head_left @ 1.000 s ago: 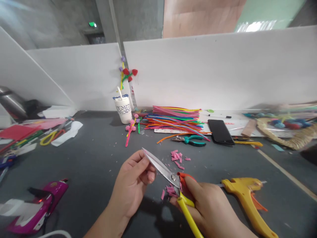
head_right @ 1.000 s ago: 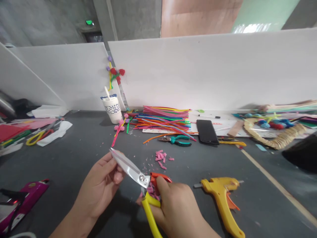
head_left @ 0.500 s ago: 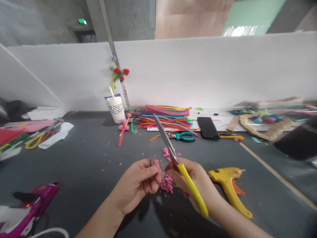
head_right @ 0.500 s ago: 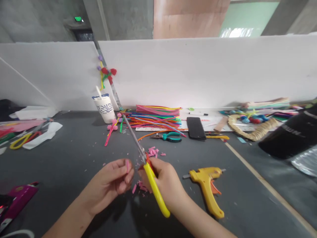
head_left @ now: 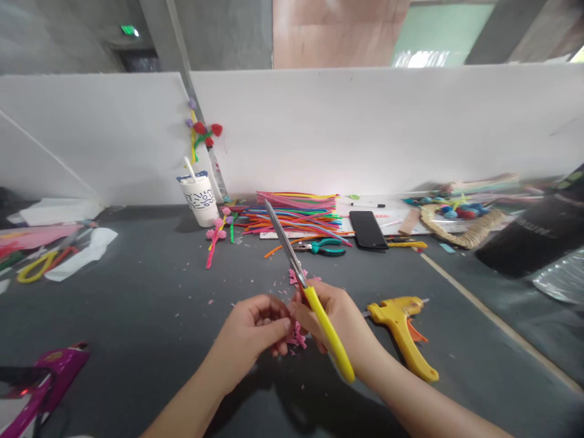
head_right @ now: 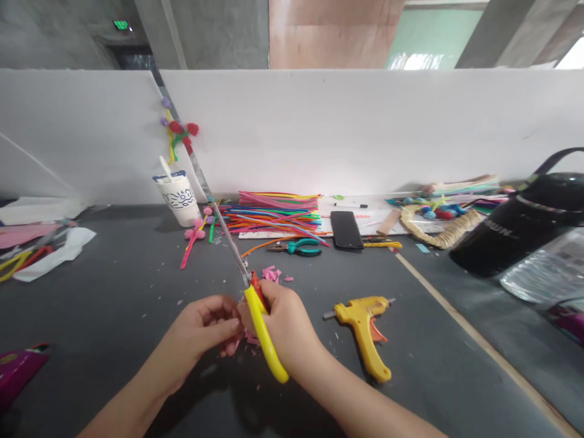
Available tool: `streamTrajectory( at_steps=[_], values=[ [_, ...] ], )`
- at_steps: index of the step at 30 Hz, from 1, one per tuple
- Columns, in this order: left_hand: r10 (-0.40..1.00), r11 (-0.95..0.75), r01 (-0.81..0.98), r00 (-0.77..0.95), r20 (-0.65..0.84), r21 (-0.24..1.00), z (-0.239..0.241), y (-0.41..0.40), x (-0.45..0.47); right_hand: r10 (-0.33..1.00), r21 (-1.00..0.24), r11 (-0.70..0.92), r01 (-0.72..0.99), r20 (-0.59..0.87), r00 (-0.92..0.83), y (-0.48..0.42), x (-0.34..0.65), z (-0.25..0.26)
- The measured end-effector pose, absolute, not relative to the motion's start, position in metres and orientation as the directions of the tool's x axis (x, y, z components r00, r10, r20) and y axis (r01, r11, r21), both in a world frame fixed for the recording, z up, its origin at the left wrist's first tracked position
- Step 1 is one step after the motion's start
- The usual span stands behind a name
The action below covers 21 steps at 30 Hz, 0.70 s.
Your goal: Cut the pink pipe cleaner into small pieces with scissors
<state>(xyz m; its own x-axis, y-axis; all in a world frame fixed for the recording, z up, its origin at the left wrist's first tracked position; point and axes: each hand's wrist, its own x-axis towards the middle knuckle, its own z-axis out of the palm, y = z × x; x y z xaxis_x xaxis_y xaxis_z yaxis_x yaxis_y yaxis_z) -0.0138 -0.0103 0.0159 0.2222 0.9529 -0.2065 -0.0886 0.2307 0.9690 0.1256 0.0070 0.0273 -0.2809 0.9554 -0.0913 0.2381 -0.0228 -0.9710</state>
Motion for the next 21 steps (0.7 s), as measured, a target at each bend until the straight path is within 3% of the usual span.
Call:
streamTrajectory(
  at_steps=[8,13,17,21],
  values=[
    [0.975,0.169,-0.032,0.149,-0.163,0.985,0.016,-0.012,-0.007,0.959,-0.966,-0.044,0.255,-0.112,-0.260,0.007,0.123,0.028],
    [0.982,0.184,-0.186,0.083,-0.172,0.965,0.016,-0.010,-0.015,0.953,-0.935,0.122,0.333,0.016,-0.302,0.007,0.133,0.024],
    [0.992,0.109,-0.345,-0.017,-0.122,0.932,0.024,-0.006,-0.027,0.940,-0.747,0.285,0.601,0.095,-0.328,0.006,0.141,0.017],
    [0.994,0.040,-0.394,-0.077,-0.077,0.918,0.029,-0.002,-0.036,0.910,-0.557,0.389,0.734,0.106,-0.401,0.002,0.139,0.012]
  ],
)
